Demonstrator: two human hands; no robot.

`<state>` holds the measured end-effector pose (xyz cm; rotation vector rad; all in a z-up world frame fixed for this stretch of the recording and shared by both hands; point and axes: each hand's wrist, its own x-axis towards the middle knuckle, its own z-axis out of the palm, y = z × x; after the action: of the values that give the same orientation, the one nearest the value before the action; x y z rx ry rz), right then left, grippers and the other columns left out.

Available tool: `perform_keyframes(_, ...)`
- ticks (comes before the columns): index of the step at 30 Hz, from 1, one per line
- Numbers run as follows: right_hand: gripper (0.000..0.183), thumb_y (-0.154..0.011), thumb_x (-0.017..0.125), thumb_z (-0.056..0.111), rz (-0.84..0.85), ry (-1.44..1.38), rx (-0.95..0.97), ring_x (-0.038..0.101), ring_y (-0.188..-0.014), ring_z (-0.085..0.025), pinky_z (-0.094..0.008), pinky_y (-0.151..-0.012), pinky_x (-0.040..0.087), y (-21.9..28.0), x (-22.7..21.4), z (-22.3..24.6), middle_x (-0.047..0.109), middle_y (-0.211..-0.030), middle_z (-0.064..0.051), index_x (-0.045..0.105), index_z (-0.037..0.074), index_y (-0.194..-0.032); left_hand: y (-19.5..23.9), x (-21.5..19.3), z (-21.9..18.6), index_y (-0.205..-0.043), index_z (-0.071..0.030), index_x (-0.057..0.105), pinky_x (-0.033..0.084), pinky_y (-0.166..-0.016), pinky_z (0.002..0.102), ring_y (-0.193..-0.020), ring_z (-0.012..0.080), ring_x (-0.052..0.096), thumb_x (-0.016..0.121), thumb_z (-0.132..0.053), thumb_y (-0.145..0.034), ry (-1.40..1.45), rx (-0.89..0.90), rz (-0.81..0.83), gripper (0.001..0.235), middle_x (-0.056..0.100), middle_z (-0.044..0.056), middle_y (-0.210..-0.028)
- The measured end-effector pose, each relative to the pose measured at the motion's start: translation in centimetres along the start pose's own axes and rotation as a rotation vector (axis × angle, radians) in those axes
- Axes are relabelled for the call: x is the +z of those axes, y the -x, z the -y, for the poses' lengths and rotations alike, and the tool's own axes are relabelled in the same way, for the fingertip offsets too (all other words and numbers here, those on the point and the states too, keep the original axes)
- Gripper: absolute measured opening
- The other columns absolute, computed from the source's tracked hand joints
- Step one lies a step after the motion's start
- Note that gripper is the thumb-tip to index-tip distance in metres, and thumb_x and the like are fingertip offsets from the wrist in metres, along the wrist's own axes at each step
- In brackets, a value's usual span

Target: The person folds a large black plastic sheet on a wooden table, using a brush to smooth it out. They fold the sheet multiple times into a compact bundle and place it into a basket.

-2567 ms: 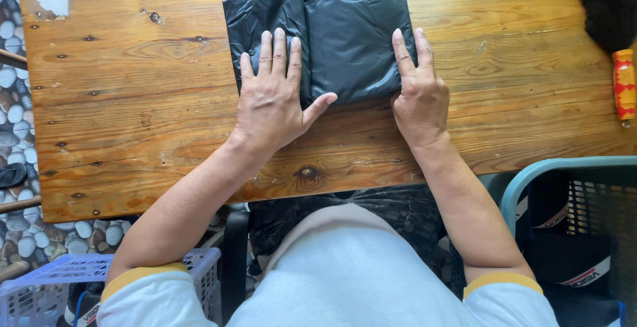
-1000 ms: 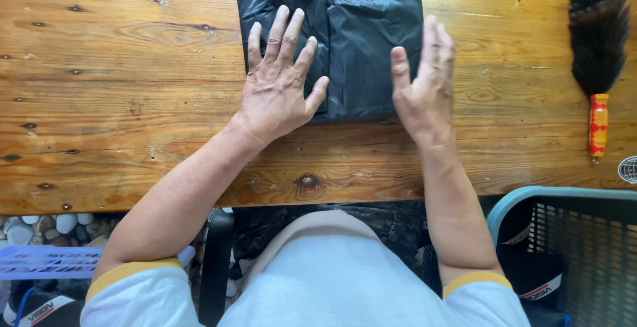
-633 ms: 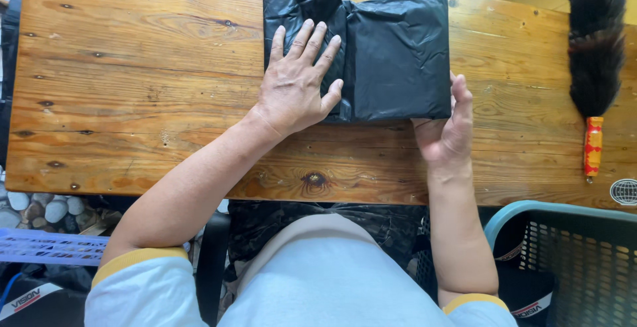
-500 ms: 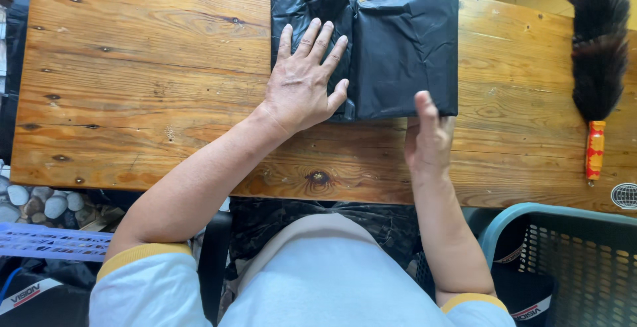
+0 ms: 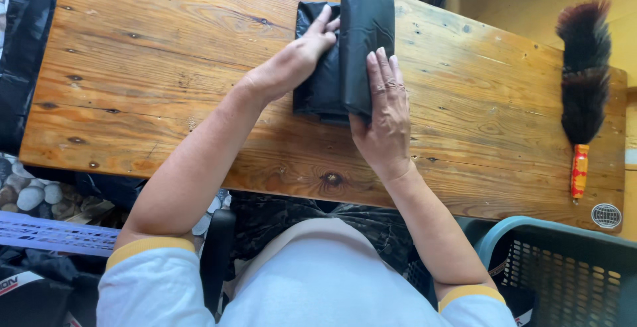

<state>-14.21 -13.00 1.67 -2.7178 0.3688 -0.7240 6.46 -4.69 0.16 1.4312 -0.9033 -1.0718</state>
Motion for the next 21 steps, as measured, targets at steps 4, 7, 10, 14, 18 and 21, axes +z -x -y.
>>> perform_keyframes(4, 0.080, -0.090, 0.058, 0.015, 0.220, 0.187, -0.089, 0.024, -0.157, -0.049, -0.067, -0.127, 0.027, -0.8, -0.1, 1.1, 0.027, -0.171, -0.014, 0.030, 0.016, -0.165, 0.2, -0.3, 0.0, -0.162, -0.002, 0.003, 0.007, -0.128, 0.033, -0.159, 0.0205, 0.005, 0.043, -0.057, -0.098, 0.162, 0.029, -0.202, 0.094, 0.005, 0.015, -0.172)
perform_keyframes(7, 0.097, -0.076, 0.066, 0.010, 0.344, 0.291, -0.095, 0.021, -0.155, -0.049, -0.067, -0.126, 0.024, -1.4, -0.3, 1.7, 0.025, -0.171, -0.014, 0.028, 0.017, -0.165, -1.3, 0.3, 2.7, -0.162, -0.002, 0.004, 0.018, -0.128, 0.036, -0.160, 0.0287, 0.019, 0.055, -0.052, -0.099, -0.154, 0.032, -0.323, 0.095, 0.017, 0.022, -0.172)
perform_keyframes(10, 0.089, -0.080, 0.064, 0.019, 0.367, 0.057, -0.071, 0.021, -0.157, -0.045, -0.063, -0.127, 0.022, -1.8, -1.7, 0.7, 0.028, -0.169, -0.015, 0.032, 0.017, -0.163, -1.2, 1.1, 3.0, -0.163, -0.006, 0.013, 0.015, -0.126, 0.049, -0.159, 0.0371, 0.017, 0.051, -0.053, -0.102, -0.502, 0.008, -0.455, 0.086, 0.017, 0.023, -0.171)
perform_keyframes(14, 0.071, -0.102, 0.048, 0.044, 0.167, -0.355, 0.503, 0.051, -0.138, -0.028, -0.043, -0.114, 0.044, -2.8, -2.1, -1.9, 0.042, -0.154, -0.022, 0.031, 0.003, -0.158, -0.3, 1.2, 3.4, -0.150, -0.003, 0.051, 0.042, -0.096, 0.055, -0.118, 0.0381, 0.053, 0.035, -0.076, -0.098, -1.051, -0.005, -0.697, 0.091, 0.061, 0.019, -0.124)
perform_keyframes(18, 0.090, -0.089, 0.047, 0.063, 0.253, -0.678, 0.969, 0.041, -0.152, -0.023, -0.046, -0.116, 0.041, -5.2, -1.0, -3.3, 0.039, -0.167, -0.009, 0.031, 0.011, -0.160, 0.1, 1.4, 2.3, -0.144, 0.000, 0.054, 0.042, -0.101, 0.055, -0.121, 0.0442, 0.054, 0.036, -0.074, -0.099, -0.957, -0.026, -0.646, 0.088, 0.059, 0.028, -0.127)
perform_keyframes(21, 0.033, -0.095, 0.063, 0.054, 0.187, -0.832, 1.035, 0.017, -0.050, -0.002, -0.024, -0.046, 0.013, -5.4, -0.3, -4.0, 0.027, -0.062, 0.012, 0.057, 0.021, -0.096, 0.7, 1.4, 1.7, -0.147, -0.001, 0.047, 0.042, -0.108, 0.051, -0.130, 0.0394, 0.049, 0.051, -0.064, -0.098, -0.639, 0.101, -0.571, 0.080, 0.053, 0.021, -0.131)
